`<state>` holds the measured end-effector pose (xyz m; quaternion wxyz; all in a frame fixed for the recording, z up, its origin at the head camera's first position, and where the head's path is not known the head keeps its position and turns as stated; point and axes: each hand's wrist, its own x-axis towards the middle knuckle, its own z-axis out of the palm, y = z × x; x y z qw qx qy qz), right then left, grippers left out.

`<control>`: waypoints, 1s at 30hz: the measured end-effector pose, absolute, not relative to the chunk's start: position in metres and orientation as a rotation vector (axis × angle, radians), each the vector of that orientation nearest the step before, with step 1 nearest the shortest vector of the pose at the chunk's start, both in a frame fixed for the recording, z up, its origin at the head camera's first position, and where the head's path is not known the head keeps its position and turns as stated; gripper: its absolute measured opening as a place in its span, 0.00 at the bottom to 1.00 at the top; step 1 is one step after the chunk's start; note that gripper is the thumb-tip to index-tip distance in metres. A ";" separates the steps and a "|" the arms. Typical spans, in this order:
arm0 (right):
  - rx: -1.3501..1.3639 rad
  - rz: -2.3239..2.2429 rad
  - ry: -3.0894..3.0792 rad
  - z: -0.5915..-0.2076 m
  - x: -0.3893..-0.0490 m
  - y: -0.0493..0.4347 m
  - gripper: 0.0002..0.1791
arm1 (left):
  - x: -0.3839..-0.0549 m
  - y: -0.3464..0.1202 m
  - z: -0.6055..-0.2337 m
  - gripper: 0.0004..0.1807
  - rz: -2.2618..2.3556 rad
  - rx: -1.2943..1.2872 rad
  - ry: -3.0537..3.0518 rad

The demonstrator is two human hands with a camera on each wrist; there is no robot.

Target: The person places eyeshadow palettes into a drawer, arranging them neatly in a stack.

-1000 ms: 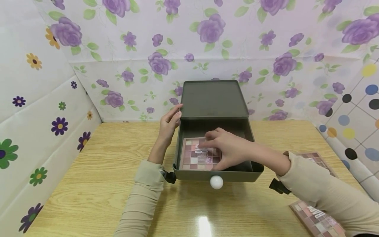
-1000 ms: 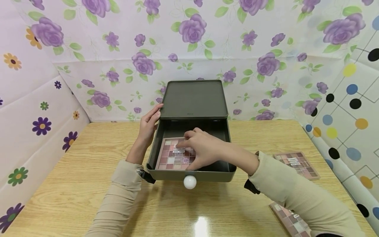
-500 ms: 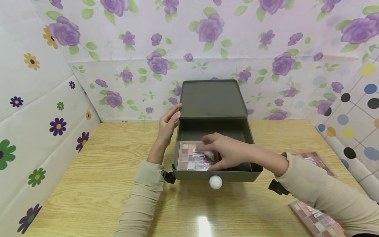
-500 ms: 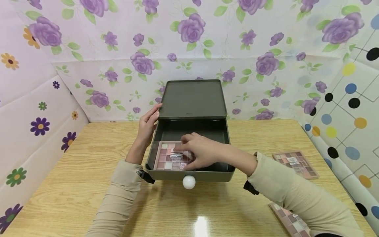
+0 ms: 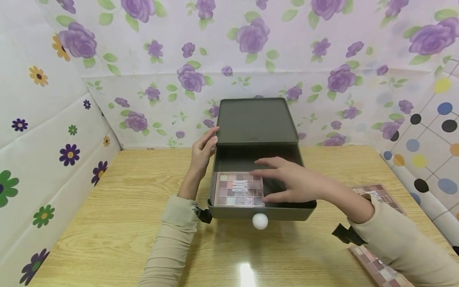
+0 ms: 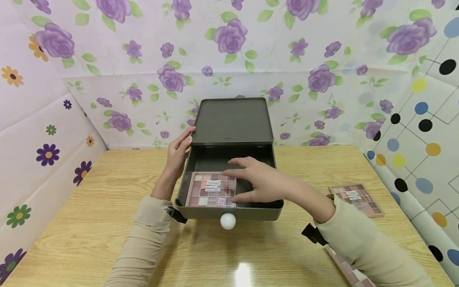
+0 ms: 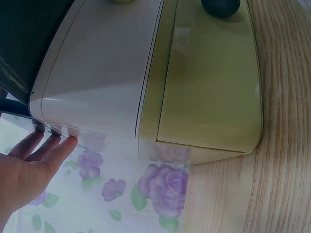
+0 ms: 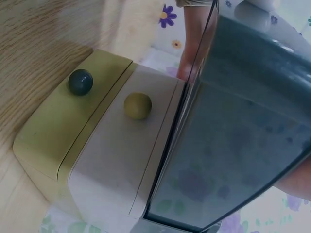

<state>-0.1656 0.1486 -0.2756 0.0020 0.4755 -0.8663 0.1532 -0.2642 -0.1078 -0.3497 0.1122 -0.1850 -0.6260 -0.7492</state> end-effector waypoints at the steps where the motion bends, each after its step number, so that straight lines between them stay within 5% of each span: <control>1: 1.487 0.479 -2.721 -0.276 -0.165 0.150 0.34 | -0.263 -0.108 -0.350 0.24 -2.192 -0.539 -1.852; 30: 1.268 0.512 -2.512 -0.274 -0.128 0.203 0.34 | -0.264 -0.106 -0.350 0.22 -2.177 -0.534 -1.809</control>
